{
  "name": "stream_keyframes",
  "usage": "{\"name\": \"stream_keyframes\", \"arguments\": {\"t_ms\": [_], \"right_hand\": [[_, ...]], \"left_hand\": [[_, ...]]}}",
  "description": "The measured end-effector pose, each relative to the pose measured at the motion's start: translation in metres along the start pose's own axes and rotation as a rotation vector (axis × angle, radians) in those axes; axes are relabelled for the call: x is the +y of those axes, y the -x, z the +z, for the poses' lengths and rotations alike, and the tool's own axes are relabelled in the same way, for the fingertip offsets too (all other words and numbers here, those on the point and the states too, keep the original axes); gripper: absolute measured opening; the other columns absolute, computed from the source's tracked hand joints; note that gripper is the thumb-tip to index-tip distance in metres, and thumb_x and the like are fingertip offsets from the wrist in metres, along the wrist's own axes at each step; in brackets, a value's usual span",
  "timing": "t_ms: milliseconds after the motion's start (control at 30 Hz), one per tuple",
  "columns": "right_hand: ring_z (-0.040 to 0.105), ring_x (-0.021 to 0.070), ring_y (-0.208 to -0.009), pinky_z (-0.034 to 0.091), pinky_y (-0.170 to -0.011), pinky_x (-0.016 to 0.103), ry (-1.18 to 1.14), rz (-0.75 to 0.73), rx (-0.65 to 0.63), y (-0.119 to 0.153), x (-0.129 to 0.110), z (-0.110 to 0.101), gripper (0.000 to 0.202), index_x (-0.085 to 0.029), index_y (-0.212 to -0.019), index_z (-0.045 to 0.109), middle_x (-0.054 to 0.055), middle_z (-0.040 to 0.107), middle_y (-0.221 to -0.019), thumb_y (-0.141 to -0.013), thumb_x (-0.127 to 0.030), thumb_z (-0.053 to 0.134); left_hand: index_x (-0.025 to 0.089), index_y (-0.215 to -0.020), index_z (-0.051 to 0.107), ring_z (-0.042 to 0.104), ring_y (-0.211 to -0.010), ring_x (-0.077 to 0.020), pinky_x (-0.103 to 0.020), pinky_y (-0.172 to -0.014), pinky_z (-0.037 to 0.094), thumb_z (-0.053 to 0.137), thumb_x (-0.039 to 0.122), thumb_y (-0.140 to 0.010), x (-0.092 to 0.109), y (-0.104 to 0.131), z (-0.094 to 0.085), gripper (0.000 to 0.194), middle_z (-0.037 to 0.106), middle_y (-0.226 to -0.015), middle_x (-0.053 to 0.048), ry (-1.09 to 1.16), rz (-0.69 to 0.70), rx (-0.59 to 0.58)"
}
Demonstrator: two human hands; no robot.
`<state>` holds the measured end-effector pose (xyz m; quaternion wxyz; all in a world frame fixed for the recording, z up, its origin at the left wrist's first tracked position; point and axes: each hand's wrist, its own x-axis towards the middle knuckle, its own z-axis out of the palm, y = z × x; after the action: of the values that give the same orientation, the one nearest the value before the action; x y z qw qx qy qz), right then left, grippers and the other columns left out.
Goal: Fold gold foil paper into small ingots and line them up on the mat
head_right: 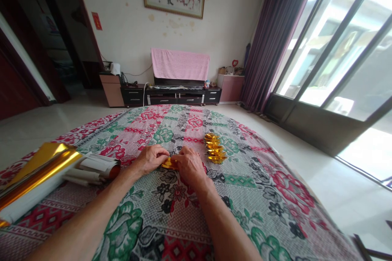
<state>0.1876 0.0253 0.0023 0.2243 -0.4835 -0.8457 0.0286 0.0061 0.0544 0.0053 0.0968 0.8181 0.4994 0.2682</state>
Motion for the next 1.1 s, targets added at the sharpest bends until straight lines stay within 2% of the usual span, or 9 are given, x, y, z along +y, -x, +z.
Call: {"name": "stream_keyframes", "arguments": {"t_ms": [233, 533, 667, 867, 1100], "right_hand": [[0.041, 0.013, -0.074, 0.027, -0.064, 0.024, 0.084, 0.013, -0.028, 0.0, -0.004, 0.0, 0.028, -0.034, -0.1, 0.065, 0.003, 0.048, -0.085, -0.091, -0.025, 0.04], [0.042, 0.0144, -0.075, 0.027, -0.061, 0.025, 0.167, 0.029, -0.071, -0.001, -0.009, -0.006, 0.031, -0.039, -0.11, 0.06, 0.004, 0.048, -0.088, -0.091, -0.027, 0.039], [0.043, 0.014, -0.075, 0.028, -0.063, 0.025, 0.166, 0.022, -0.066, 0.0, -0.008, -0.005, 0.034, -0.041, -0.117, 0.055, 0.004, 0.049, -0.092, -0.091, -0.027, 0.038], [0.044, 0.0143, -0.077, 0.031, -0.066, 0.025, 0.139, 0.039, -0.056, 0.0, -0.008, -0.004, 0.034, -0.04, -0.118, 0.055, 0.004, 0.05, -0.089, -0.092, -0.028, 0.036], [0.046, 0.014, -0.081, 0.033, -0.071, 0.024, 0.097, 0.057, -0.041, 0.0, -0.005, 0.0, 0.033, -0.036, -0.114, 0.059, 0.004, 0.051, -0.09, -0.091, -0.025, 0.037]], "left_hand": [[0.021, -0.075, 0.072, 0.059, -0.071, -0.0128, -0.022, -0.068, 0.043, 0.053, 0.022, -0.073, -0.002, -0.002, 0.003, 0.019, 0.068, -0.076, -0.001, 0.009, -0.026, 0.008], [0.022, -0.078, 0.072, 0.062, -0.073, -0.0128, -0.02, -0.067, 0.046, 0.051, 0.019, -0.072, -0.003, -0.002, 0.003, 0.022, 0.07, -0.08, 0.0, 0.025, -0.064, 0.036], [0.022, -0.077, 0.071, 0.062, -0.073, -0.0134, -0.021, -0.065, 0.046, 0.052, 0.024, -0.072, -0.005, -0.004, 0.005, 0.02, 0.069, -0.079, 0.0, 0.043, -0.069, 0.032], [0.021, -0.076, 0.071, 0.061, -0.068, -0.0126, -0.021, -0.062, 0.045, 0.055, 0.027, -0.07, -0.004, -0.005, 0.008, 0.018, 0.068, -0.077, -0.001, 0.025, -0.073, 0.021], [0.022, -0.073, 0.07, 0.059, -0.067, -0.0128, -0.021, -0.059, 0.041, 0.053, 0.028, -0.071, 0.01, -0.003, 0.002, 0.019, 0.068, -0.075, 0.0, -0.011, -0.165, -0.002]]}}
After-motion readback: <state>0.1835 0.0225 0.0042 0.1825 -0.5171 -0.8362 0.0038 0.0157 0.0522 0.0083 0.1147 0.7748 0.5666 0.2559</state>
